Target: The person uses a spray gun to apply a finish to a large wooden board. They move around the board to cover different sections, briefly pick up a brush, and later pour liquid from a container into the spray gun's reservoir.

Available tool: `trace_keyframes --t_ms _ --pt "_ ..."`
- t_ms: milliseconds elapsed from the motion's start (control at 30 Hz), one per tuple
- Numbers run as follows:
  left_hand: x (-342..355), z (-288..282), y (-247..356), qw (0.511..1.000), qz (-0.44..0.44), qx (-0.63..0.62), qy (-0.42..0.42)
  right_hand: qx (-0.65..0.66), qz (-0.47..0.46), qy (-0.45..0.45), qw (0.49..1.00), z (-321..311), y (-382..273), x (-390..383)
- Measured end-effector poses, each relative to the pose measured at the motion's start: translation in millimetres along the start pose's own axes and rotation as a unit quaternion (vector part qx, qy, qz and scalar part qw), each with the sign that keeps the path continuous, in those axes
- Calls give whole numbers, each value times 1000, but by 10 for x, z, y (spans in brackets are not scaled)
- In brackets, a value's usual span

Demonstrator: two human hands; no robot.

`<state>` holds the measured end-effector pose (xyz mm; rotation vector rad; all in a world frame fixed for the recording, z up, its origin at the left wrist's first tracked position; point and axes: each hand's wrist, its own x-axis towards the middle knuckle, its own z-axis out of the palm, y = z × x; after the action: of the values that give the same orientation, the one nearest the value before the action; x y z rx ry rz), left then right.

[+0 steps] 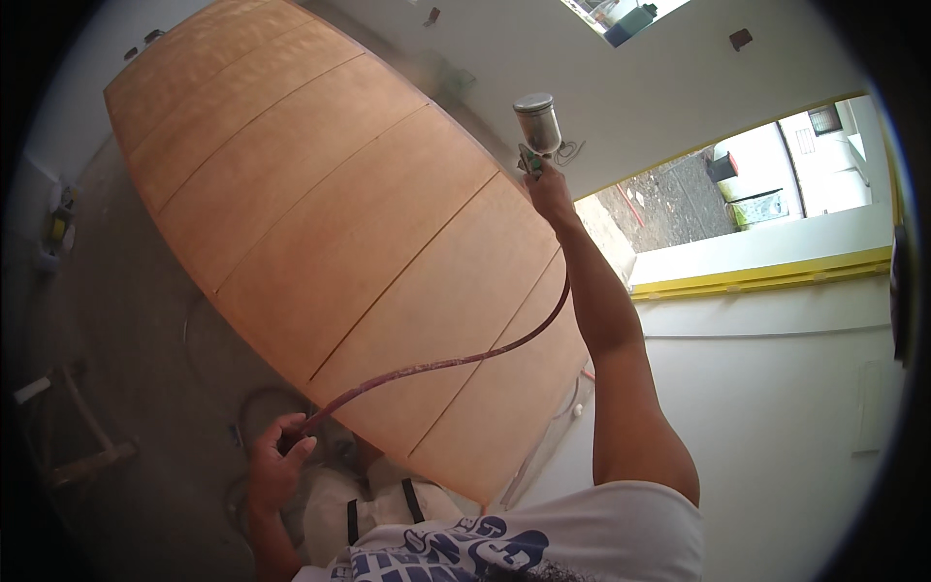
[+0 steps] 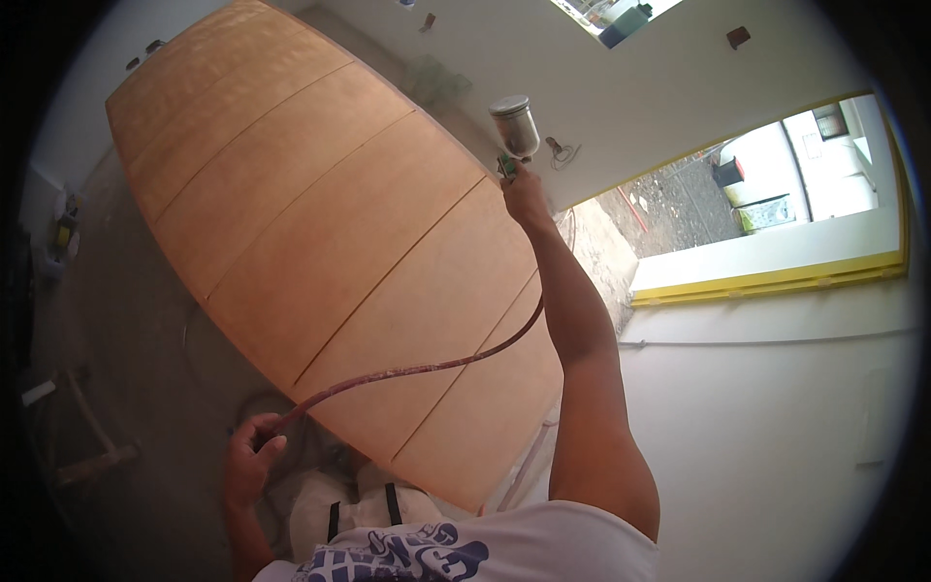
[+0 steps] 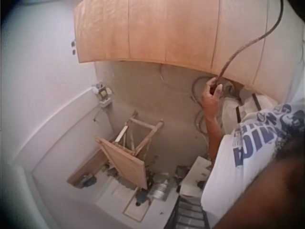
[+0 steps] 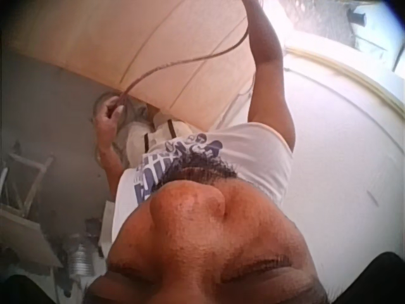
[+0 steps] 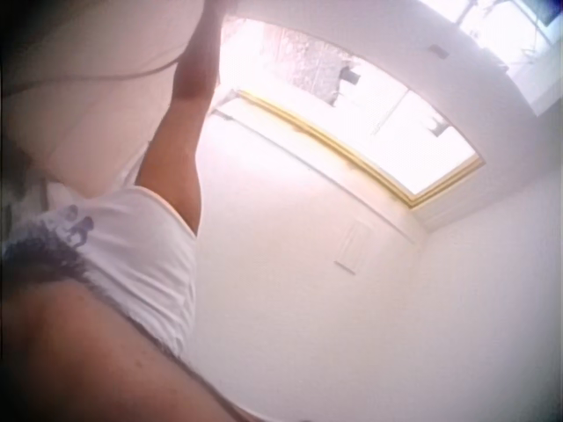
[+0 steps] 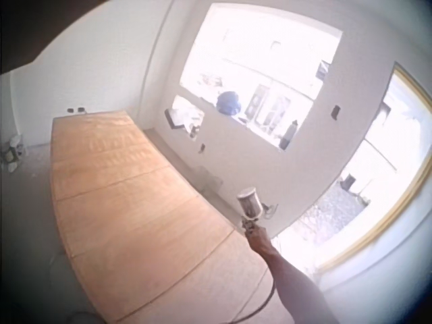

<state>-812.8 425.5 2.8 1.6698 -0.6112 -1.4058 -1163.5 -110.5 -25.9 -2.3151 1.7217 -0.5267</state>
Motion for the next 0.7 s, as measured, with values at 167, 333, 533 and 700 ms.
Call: trace_keyframes --t_ms 167,333,533,700 --pt "-230 -205 -181 999 13 27 41 88 35 -121 988 -206 -375 -624" --pt "-786 -476 -432 996 26 23 82 160 99 -241 952 -444 -1234 -1469" --pt "-1588 -825 -823 992 31 28 120 186 68 -341 919 -436 -1890 -2420" --pt "-2030 -986 -1088 993 10 25 114 231 24 -417 879 -379 -2428 -3021"
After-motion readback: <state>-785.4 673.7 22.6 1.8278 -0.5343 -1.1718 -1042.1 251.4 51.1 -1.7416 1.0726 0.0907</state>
